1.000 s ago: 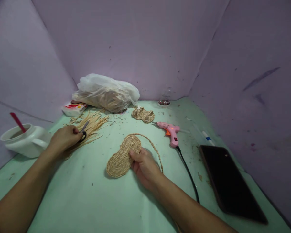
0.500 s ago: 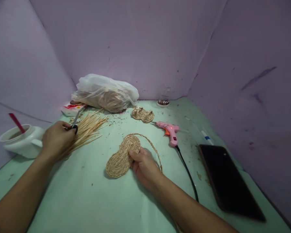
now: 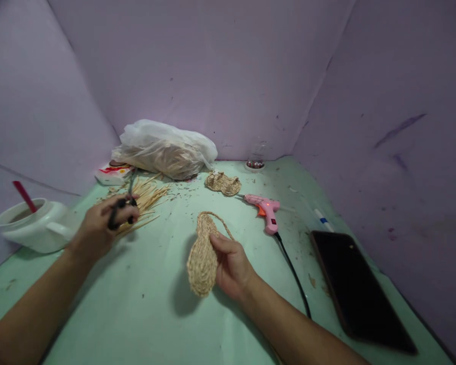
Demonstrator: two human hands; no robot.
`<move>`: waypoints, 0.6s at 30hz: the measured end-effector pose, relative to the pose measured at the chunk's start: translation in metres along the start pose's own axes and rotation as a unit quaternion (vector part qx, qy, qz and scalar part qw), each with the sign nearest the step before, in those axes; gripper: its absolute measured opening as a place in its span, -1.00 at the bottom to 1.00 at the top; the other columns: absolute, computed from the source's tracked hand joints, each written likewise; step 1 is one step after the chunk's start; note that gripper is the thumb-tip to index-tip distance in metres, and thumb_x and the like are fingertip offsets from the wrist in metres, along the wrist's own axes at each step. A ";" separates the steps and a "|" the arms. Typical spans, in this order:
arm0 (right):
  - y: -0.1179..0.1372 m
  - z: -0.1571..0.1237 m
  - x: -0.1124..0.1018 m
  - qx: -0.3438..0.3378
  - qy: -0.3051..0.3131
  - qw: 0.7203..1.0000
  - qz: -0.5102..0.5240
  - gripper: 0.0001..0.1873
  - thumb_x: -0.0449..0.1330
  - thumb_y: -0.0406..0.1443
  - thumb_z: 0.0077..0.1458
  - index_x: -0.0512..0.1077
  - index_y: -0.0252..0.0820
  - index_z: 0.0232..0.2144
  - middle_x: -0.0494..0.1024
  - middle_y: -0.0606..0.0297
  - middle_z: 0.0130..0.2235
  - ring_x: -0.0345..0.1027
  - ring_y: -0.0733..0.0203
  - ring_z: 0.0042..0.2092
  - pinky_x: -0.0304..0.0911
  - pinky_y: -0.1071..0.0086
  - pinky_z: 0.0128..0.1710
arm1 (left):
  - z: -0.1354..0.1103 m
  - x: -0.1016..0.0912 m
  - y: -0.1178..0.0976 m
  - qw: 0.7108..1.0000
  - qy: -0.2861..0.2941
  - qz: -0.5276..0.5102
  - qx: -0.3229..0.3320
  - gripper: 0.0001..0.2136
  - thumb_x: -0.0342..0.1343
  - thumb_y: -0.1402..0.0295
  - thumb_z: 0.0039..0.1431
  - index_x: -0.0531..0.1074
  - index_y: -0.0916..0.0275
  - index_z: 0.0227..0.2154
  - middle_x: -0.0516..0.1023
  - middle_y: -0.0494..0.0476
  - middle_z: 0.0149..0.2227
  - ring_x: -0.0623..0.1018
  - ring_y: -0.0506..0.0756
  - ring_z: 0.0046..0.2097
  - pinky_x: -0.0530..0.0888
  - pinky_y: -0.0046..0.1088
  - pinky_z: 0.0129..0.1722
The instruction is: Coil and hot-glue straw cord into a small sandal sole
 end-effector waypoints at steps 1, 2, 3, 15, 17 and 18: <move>0.000 0.000 -0.001 0.011 0.000 1.000 0.015 -0.82 0.36 -0.29 -0.17 0.51 -0.23 -0.43 0.59 0.29 -0.50 0.46 0.22 -0.47 0.38 0.37 -0.40 | -0.009 0.011 -0.001 1.000 0.015 0.010 0.018 -0.58 0.25 0.21 -0.21 0.45 0.22 -0.21 0.51 0.06 -0.40 0.50 0.10 -0.34 0.45 -0.36 -0.26; 0.000 0.000 -0.002 0.024 0.000 0.999 0.031 -0.81 0.37 -0.29 -0.19 0.52 -0.23 -0.44 0.59 0.31 -0.51 0.45 0.25 -0.49 0.38 0.41 -0.43 | -0.019 0.022 -0.004 0.998 0.036 0.033 0.049 -0.60 0.29 0.28 -0.25 0.47 0.21 -0.24 0.54 0.06 -0.39 0.50 0.11 -0.31 0.44 -0.34 -0.19; 0.000 0.000 -0.002 0.036 -0.001 0.998 0.046 -0.80 0.38 -0.29 -0.21 0.52 -0.22 -0.44 0.58 0.32 -0.52 0.44 0.28 -0.50 0.37 0.44 -0.47 | -0.030 0.036 -0.013 0.983 0.077 0.107 0.131 -0.65 0.24 0.29 -0.17 0.48 0.19 -0.22 0.56 0.08 -0.35 0.51 0.12 -0.29 0.43 -0.32 -0.16; -0.006 0.001 0.005 0.043 0.015 0.992 0.116 -0.79 0.37 -0.41 -0.21 0.49 -0.26 -0.41 0.60 0.32 -0.48 0.47 0.29 -0.47 0.38 0.50 -0.44 | -0.076 0.079 -0.029 0.857 0.206 0.270 0.388 -0.58 -0.04 0.48 0.06 0.35 0.35 0.03 0.57 0.23 -0.36 0.50 0.13 -0.34 0.45 -0.32 -0.35; -0.005 0.000 0.007 0.039 0.020 0.992 0.119 -0.79 0.37 -0.41 -0.22 0.49 -0.26 -0.42 0.60 0.31 -0.49 0.47 0.30 -0.47 0.38 0.52 -0.44 | -0.077 0.080 -0.029 0.855 0.209 0.272 0.389 -0.58 -0.03 0.49 0.06 0.35 0.39 0.02 0.55 0.23 -0.38 0.49 0.13 -0.36 0.44 -0.33 -0.38; -0.004 0.000 0.009 0.037 0.023 0.992 0.119 -0.80 0.38 -0.41 -0.22 0.49 -0.27 -0.43 0.60 0.31 -0.49 0.47 0.30 -0.48 0.37 0.53 -0.45 | -0.078 0.081 -0.029 0.854 0.210 0.273 0.389 -0.58 -0.03 0.49 0.05 0.36 0.40 0.02 0.55 0.24 -0.39 0.48 0.13 -0.37 0.43 -0.33 -0.39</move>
Point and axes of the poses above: each hand's wrist, its own z-axis towards the middle knuckle, its own x-axis out of the palm, y = z × x, the point moved 7 cm from there along z, towards the middle knuckle
